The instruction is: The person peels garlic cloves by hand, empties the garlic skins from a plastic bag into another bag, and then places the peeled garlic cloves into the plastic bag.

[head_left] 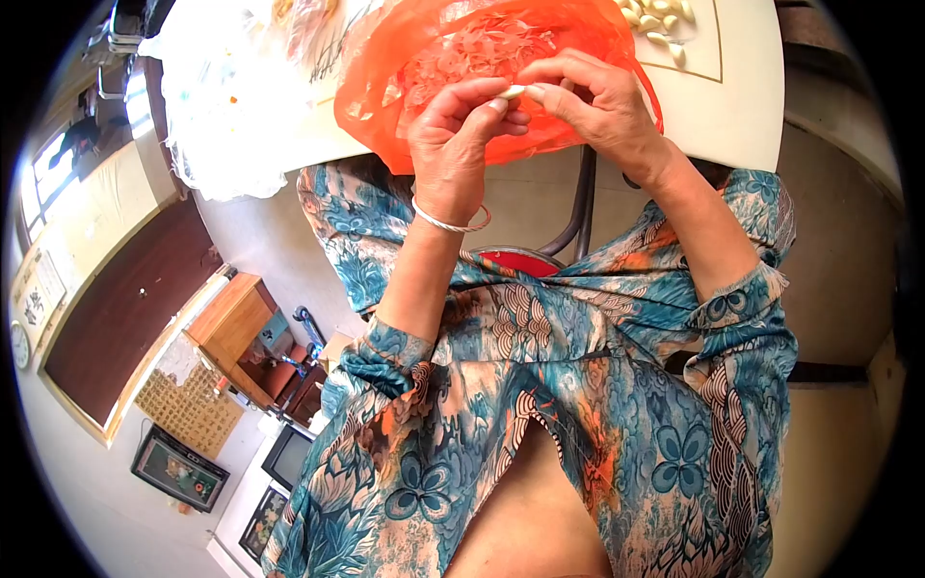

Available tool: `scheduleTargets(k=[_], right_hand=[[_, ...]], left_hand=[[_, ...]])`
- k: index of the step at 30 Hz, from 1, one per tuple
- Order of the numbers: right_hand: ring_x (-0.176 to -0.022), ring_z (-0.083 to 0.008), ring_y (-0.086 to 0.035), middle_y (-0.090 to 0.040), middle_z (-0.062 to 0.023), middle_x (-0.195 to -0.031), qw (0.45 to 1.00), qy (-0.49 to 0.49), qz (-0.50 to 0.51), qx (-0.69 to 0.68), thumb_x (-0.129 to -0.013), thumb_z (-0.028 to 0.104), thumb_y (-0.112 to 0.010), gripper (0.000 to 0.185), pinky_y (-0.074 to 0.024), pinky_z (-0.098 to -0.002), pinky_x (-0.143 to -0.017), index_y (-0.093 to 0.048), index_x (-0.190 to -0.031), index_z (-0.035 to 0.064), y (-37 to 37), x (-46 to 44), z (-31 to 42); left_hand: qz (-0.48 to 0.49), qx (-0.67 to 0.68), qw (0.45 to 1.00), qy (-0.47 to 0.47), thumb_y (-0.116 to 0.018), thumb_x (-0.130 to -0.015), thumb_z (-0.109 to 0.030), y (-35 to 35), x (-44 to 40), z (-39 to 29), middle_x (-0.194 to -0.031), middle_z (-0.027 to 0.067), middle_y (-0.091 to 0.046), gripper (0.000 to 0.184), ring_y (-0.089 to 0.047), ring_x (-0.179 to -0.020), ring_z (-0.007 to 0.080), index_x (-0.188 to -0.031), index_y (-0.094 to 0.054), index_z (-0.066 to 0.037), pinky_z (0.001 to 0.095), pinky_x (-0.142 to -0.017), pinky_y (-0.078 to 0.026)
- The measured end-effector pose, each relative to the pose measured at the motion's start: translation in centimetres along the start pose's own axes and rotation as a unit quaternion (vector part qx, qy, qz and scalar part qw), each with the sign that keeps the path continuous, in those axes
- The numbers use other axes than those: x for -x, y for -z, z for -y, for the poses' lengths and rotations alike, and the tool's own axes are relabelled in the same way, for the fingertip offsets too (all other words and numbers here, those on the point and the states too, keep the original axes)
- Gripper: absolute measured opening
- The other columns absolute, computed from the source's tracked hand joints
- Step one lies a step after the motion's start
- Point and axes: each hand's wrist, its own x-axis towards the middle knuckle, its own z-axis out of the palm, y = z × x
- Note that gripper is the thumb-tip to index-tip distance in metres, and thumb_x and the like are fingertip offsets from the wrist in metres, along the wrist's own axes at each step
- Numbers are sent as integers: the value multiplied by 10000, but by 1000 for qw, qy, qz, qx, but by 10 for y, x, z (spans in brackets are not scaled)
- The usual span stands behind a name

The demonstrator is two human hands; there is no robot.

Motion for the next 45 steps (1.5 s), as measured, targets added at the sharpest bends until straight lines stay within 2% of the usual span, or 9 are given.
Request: scheduleTargets(k=[13, 22, 25, 28, 31, 34, 37, 40, 45], right_hand=[[-599, -106, -542, -577, -55, -693, 999, -17, 25, 31, -824, 100, -589, 96, -432, -251, -530, -614, -836, 8, 1, 2, 7], [-585, -133, -546, -573, -70, -705, 996, 68, 10, 60, -811, 94, -596, 84, -434, -264, -525, -610, -829, 12, -4, 3, 1], [-557, -118, -514, -556, -62, -688, 997, 27, -10, 65, -809, 94, -601, 83, -418, -257, -505, -609, -827, 14, -2, 3, 4], [-536, -106, -481, -534, -51, -671, 996, 35, -40, 74, -810, 92, -598, 80, -401, -246, -491, -611, -827, 15, -2, 3, 4], [-541, -86, -469, -543, -29, -680, 996, 28, -56, 61, -823, 80, -590, 70, -396, -236, -497, -616, -839, 17, -2, 2, -2], [-559, -62, -468, -563, -7, -700, 995, -29, -91, 6, -833, 71, -589, 69, -397, -225, -509, -618, -861, 15, -2, 2, -1], [-584, -44, -475, -581, 6, -711, 994, -27, -110, -8, -839, 81, -603, 80, -411, -208, -532, -616, -882, 15, -2, 1, -8], [-614, -40, -510, -585, 7, -695, 991, -69, -106, -53, -841, 100, -614, 109, -431, -194, -558, -613, -912, 18, -6, 1, -8], [-677, -49, -568, -610, -17, -782, 992, -108, -52, -50, -855, 106, -606, 175, -466, -195, -601, -598, -1004, 16, 1, 0, -2]], left_hand=[[4, 73, 997, 18, -484, -884, 13, 2, -4, 5, -948, 183, -612, 195, -641, -826, 260, -1064, -523, 77, 351, -739, -559], [-11, 97, 995, 30, -583, -811, 46, -2, -4, 8, -935, 138, -625, 223, -639, -809, 205, -1031, -546, 45, 309, -714, -559], [2, 88, 995, 43, -578, -809, 50, -1, -4, 7, -931, 139, -626, 241, -643, -789, 210, -1046, -537, 43, 315, -718, -557], [13, 87, 995, 44, -574, -803, 58, 0, -4, 7, -925, 140, -627, 269, -645, -772, 217, -1068, -530, 38, 322, -718, -555], [28, 80, 995, 53, -565, -803, 64, 0, -3, 6, -924, 132, -630, 283, -645, -786, 223, -1082, -531, 27, 328, -723, -551], [45, 113, 991, 61, -556, -813, 54, 2, -3, 10, -930, 120, -634, 292, -644, -791, 222, -1101, -533, 14, 322, -724, -546], [48, 128, 988, 76, -551, -824, 41, 6, -3, 13, -927, 105, -633, 276, -641, -794, 217, -1098, -543, 9, 315, -722, -541], [38, 106, 990, 82, -528, -840, 41, 9, -3, 9, -934, 127, -616, 278, -625, -820, 232, -1118, -526, 41, 322, -751, -533], [20, 111, 991, 69, -499, -862, 33, 9, -3, 6, -920, 132, -612, 243, -625, -814, 234, -1102, -527, 52, 318, -734, -535]])
